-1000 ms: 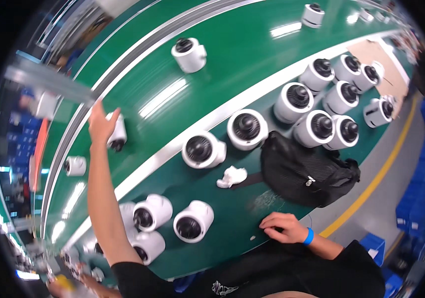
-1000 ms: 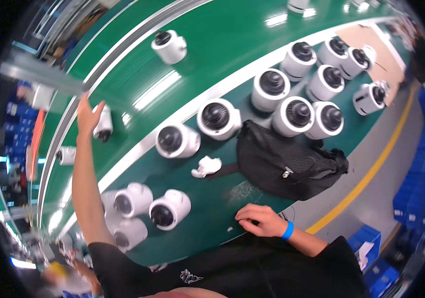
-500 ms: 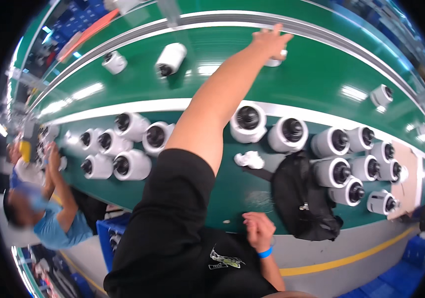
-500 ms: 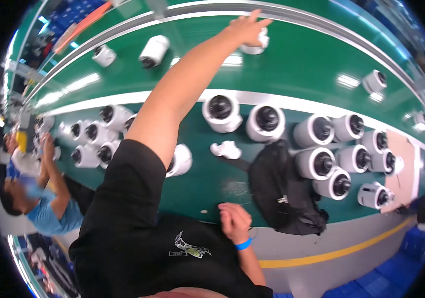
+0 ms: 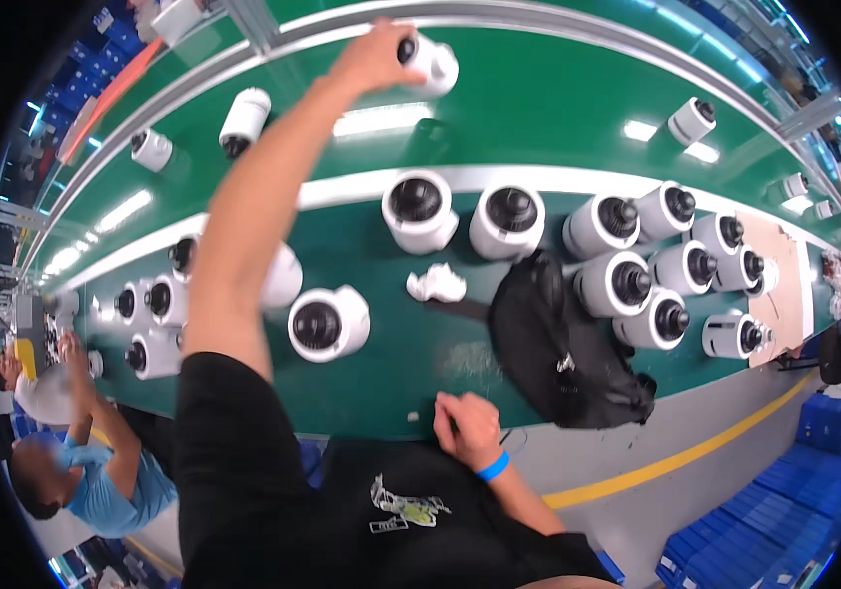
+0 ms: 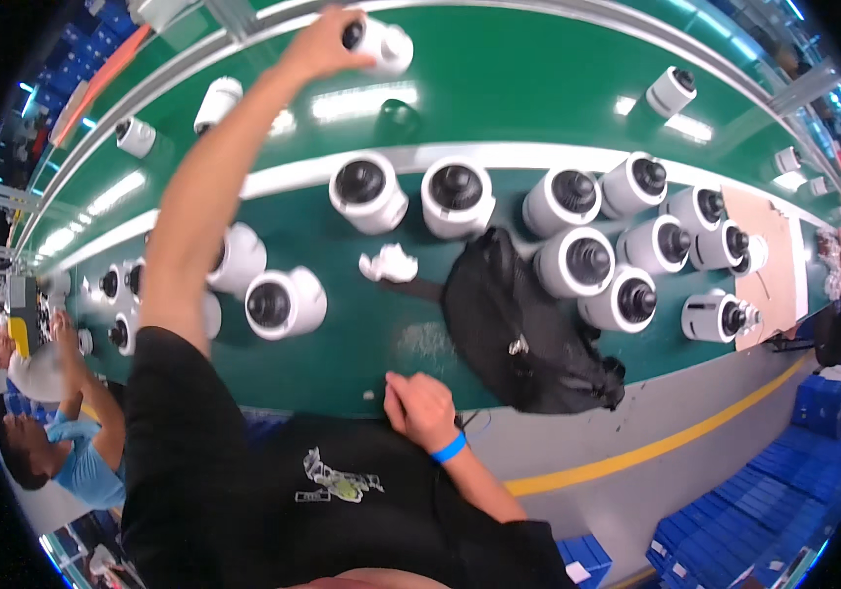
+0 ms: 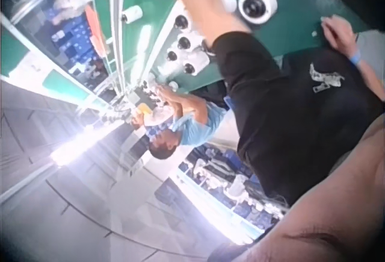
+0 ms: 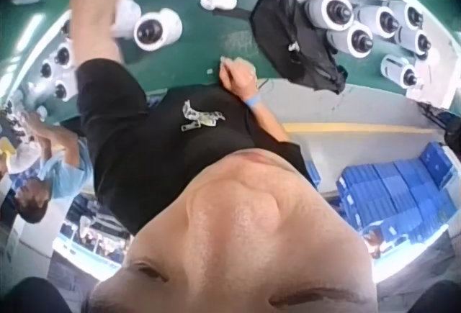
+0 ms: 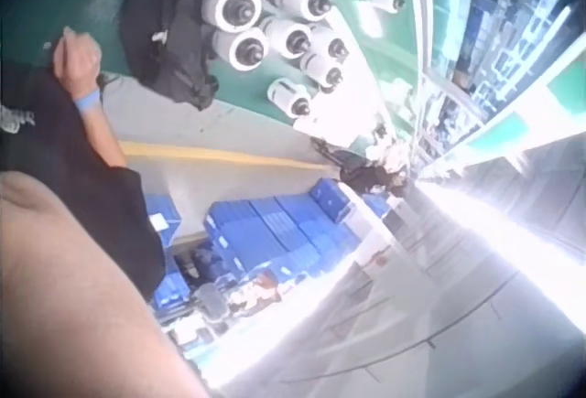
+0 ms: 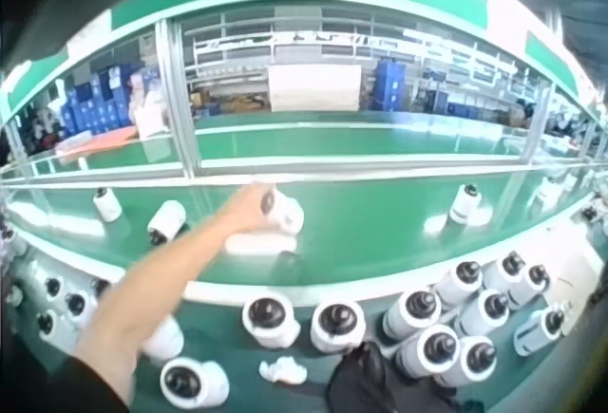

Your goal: The worker is assembling security camera components and organizing completed units into bins on an assembly line.

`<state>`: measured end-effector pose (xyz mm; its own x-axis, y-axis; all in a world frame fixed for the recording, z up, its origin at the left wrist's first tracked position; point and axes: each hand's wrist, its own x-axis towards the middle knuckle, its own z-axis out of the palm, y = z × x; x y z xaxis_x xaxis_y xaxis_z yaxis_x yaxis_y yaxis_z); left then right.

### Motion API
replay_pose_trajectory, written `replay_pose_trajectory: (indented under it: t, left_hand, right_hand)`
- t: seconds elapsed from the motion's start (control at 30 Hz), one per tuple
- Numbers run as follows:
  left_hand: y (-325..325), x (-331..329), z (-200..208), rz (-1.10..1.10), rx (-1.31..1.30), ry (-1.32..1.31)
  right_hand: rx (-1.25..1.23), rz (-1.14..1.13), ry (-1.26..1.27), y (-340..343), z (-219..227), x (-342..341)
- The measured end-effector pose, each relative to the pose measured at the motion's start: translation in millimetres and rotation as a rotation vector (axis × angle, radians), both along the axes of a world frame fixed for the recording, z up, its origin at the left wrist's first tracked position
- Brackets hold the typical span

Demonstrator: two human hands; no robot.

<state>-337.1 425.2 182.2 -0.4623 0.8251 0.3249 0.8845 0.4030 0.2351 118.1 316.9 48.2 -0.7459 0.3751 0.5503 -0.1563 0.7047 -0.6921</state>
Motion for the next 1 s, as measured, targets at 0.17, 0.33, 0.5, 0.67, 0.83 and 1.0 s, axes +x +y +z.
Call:
replay_pose_trajectory:
  t: [0.17, 0.33, 0.5, 0.67, 0.83, 1.0]
  left_hand:
    - [-119.8, 97.2, 81.0, -0.185, 0.412, -0.136]
    - [-284.6, 202.5, 118.9, -0.075, 0.543, 0.095]
    - [-363.8, 267.4, 41.5, 0.016, 0.356, -0.179]
    - [-374.9, 262.0, -16.8, 0.064, 0.104, -0.113]
    - [-372.2, 249.4, -38.4, 0.040, 0.113, -0.235]
    - [-363.4, 247.1, -54.4, 0.098, 0.193, -0.201]
  right_hand:
    - [0.028, -0.021, 0.002, 0.4, -2.1, -3.5]
    - [0.044, 0.064, -0.046, -2.5, 1.9, -5.4]
    - [-0.114, 0.011, -0.092, -0.3, 5.4, -2.9]
    - [-0.196, 0.005, -0.070, -5.3, 9.5, -10.2]
    - [-0.230, -0.041, 0.098, -2.4, 22.3, 26.6]
    - [-0.010, -0.523, 0.233, 31.1, 61.6, 77.8]
